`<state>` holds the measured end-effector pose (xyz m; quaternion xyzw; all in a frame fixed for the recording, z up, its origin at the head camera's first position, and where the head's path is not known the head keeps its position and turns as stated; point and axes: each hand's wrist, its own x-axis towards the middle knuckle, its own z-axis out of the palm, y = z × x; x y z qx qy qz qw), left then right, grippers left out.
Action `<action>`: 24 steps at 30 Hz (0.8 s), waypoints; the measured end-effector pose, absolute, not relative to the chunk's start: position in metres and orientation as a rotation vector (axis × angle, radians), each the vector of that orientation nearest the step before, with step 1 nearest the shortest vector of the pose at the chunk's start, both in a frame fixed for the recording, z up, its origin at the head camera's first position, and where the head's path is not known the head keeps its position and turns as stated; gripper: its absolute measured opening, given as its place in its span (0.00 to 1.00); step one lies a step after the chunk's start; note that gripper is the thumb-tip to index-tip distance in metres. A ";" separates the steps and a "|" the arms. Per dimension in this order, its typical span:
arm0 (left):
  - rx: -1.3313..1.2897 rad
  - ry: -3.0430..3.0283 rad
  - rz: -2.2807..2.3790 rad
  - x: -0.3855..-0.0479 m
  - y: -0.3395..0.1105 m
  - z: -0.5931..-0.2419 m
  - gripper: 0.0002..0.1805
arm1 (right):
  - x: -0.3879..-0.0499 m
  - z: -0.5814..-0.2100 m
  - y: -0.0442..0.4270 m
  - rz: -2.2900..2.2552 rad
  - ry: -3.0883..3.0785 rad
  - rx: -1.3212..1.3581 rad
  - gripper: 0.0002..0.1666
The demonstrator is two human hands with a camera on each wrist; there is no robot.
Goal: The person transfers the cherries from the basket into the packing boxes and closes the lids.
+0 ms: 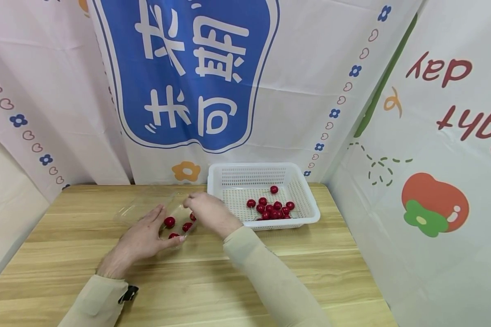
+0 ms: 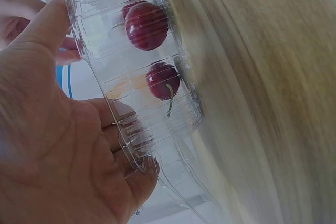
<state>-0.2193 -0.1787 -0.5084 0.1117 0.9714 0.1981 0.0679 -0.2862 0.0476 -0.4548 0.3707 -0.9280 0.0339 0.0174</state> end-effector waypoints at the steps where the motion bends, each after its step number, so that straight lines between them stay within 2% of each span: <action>1: 0.336 2.927 0.596 -0.219 -0.179 -0.508 0.72 | -0.286 -0.453 0.049 0.130 -2.894 1.148 0.22; 10: 0.330 2.939 0.594 -0.220 -0.178 -0.510 0.72 | -0.289 -0.433 0.082 0.343 -2.908 1.091 0.20; 24: 0.312 2.922 0.592 -0.220 -0.178 -0.511 0.74 | -0.298 -0.431 0.135 0.463 -2.934 0.954 0.20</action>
